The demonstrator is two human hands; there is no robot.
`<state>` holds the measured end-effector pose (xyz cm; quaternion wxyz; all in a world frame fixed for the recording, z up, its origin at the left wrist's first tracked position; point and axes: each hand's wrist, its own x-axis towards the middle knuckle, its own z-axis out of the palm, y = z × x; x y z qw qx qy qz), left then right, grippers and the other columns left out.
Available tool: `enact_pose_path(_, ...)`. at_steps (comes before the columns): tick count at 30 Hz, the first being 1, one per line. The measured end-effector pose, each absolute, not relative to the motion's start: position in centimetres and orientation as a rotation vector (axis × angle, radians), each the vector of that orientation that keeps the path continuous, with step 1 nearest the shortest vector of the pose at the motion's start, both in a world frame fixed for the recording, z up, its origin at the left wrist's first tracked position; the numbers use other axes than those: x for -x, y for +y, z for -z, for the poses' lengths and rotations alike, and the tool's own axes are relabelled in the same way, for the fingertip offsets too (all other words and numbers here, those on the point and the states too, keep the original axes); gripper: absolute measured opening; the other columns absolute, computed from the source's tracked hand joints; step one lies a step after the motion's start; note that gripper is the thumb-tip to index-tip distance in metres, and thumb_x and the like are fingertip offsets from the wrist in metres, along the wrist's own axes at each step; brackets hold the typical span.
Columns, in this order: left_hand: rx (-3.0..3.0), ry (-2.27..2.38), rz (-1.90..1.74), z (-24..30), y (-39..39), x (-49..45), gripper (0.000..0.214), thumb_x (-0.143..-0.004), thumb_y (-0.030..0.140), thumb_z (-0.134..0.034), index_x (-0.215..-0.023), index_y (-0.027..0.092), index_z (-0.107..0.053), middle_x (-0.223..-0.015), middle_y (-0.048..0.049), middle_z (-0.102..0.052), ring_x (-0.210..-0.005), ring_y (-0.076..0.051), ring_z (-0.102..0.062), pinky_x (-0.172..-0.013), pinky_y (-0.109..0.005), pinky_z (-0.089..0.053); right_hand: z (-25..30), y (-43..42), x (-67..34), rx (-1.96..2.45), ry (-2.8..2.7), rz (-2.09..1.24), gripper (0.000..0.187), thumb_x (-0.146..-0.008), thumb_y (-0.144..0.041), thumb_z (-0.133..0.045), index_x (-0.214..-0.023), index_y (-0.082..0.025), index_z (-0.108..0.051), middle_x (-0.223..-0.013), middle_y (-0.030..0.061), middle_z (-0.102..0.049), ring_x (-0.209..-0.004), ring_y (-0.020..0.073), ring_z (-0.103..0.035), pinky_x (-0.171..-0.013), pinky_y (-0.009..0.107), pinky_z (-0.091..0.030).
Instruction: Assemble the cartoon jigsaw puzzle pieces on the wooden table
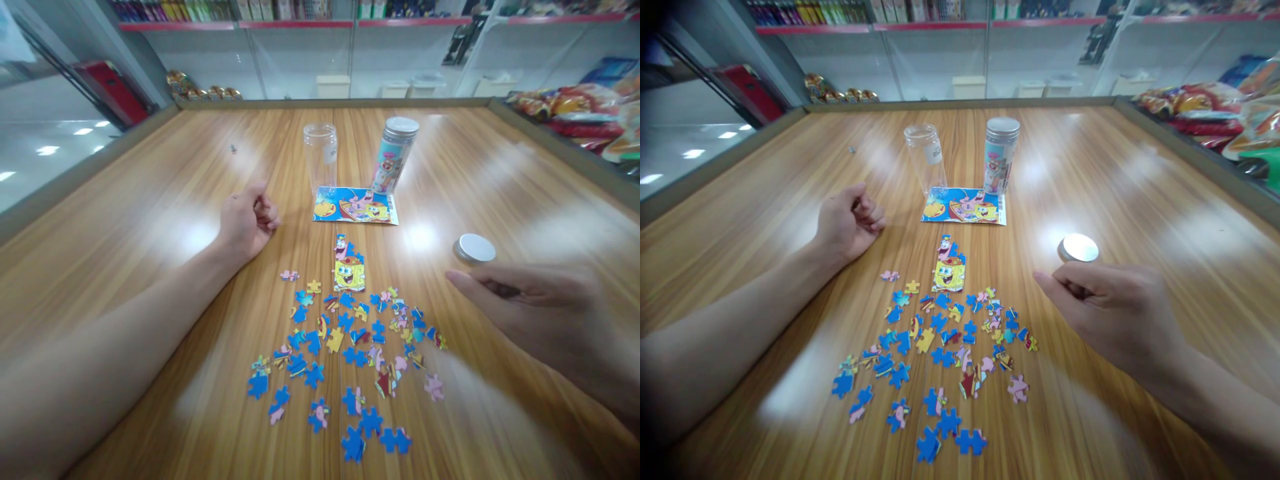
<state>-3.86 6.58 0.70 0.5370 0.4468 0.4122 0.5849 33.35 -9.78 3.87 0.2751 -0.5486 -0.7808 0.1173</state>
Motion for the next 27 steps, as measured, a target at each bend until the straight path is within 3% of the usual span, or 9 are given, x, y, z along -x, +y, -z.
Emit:
enact_pose_path(3, -0.942, 0.953, -1.405, -1.4, 6.3, 3.9, 0.04, -0.09, 0.03, -0.058, -0.055, 0.019, -0.043, -0.039, 0.0102, -0.018, -0.033, -0.005, -0.019, -0.035, -0.02, -0.02, -2.0, -8.8, -34.0, 1.686, -2.176, -0.075, 0.05, -0.093, -0.043, -0.062, -0.055, -0.021, -0.037, -0.049, -0.0035, -0.032, -0.044, 0.0109, -0.029, -0.048, 0.03, -0.018)
enact_pose_path(9, -0.786, 0.896, -1.28, -2.1, 5.0, 2.9, 0.038, -0.102, 0.029, -0.048, -0.067, 0.017, -0.054, -0.039, 0.0114, -0.021, -0.027, -0.004, -0.015, -0.031, -0.017, -0.013, -0.3, -8.2, -33.5, 1.661, -1.953, -0.193, 0.05, -0.09, -0.041, -0.063, -0.052, -0.021, -0.038, -0.049, -0.0047, -0.032, -0.045, 0.0103, -0.031, -0.047, 0.028, -0.022)
enact_pose_path(13, -0.769, 0.731, -1.242, -1.9, 4.5, 2.0, 0.013, -0.095, 0.011, -0.053, -0.086, 0.017, -0.06, -0.05, 0.0094, -0.039, -0.031, -0.003, -0.027, -0.03, -0.012, -0.02, -0.3, -5.6, -31.9, 1.483, -1.559, -0.274, 0.049, -0.091, -0.034, -0.064, -0.051, -0.022, -0.038, -0.047, -0.0055, -0.03, -0.045, 0.0104, -0.03, -0.045, 0.028, -0.022)
enact_pose_path(15, -0.783, 0.664, -1.237, -1.7, 4.3, 1.5, 0.019, -0.086, -0.001, -0.055, -0.094, 0.016, -0.061, -0.062, 0.0053, -0.054, -0.036, -0.002, -0.039, -0.032, -0.01, -0.029, -0.3, -3.2, -30.3, 1.39, -1.556, -0.238, 0.044, -0.09, -0.029, -0.063, -0.051, -0.021, -0.044, -0.047, -0.0057, -0.032, -0.044, 0.01, -0.031, -0.044, 0.027, -0.024)
enact_pose_path(17, -0.789, 0.617, -1.235, -1.6, 4.0, 1.2, 0.034, -0.077, -0.009, -0.055, -0.1, 0.016, -0.06, -0.08, -0.0001, -0.066, -0.052, -0.005, -0.059, -0.051, -0.014, -0.053, -0.3, -0.6, -28.2, 1.263, -1.603, -0.202, 0.043, -0.09, -0.027, -0.062, -0.052, -0.021, -0.042, -0.047, -0.0062, -0.03, -0.044, 0.0087, -0.03, -0.043, 0.025, -0.024)
enact_pose_path(19, -0.783, 0.585, -1.207, -1.4, 3.6, 1.1, 0.046, -0.071, -0.013, -0.054, -0.107, 0.017, -0.06, -0.102, -0.0076, -0.072, -0.081, -0.014, -0.073, -0.081, -0.03, -0.064, -0.4, 1.4, -26.2, 1.146, -1.661, -0.167, 0.043, -0.09, -0.024, -0.059, -0.052, -0.02, -0.039, -0.048, -0.0063, -0.03, -0.044, 0.0076, -0.029, -0.043, 0.024, -0.023)
enact_pose_path(22, -0.743, 0.455, -1.077, -1.4, 3.1, 1.2, 0.063, -0.065, -0.014, -0.05, -0.118, 0.018, -0.059, -0.131, -0.0152, -0.066, -0.123, -0.03, -0.066, -0.104, -0.045, -0.056, -0.6, 2.4, -24.4, 0.994, -1.785, -0.166, 0.045, -0.086, -0.021, -0.061, -0.05, -0.019, -0.035, -0.048, -0.0067, -0.029, -0.043, 0.0058, -0.027, -0.044, 0.023, -0.023)
enact_pose_path(27, -0.742, 0.28, -0.97, -1.5, 2.9, 1.3, 0.076, -0.058, -0.005, -0.047, -0.13, 0.014, -0.058, -0.144, -0.0187, -0.057, -0.141, -0.037, -0.049, -0.113, -0.052, -0.046, -0.9, 2.0, -25.9, 0.853, -1.932, -0.147, 0.044, -0.085, -0.014, -0.062, -0.051, -0.018, -0.033, -0.05, -0.0073, -0.026, -0.044, 0.0046, -0.024, -0.044, 0.023, -0.021)
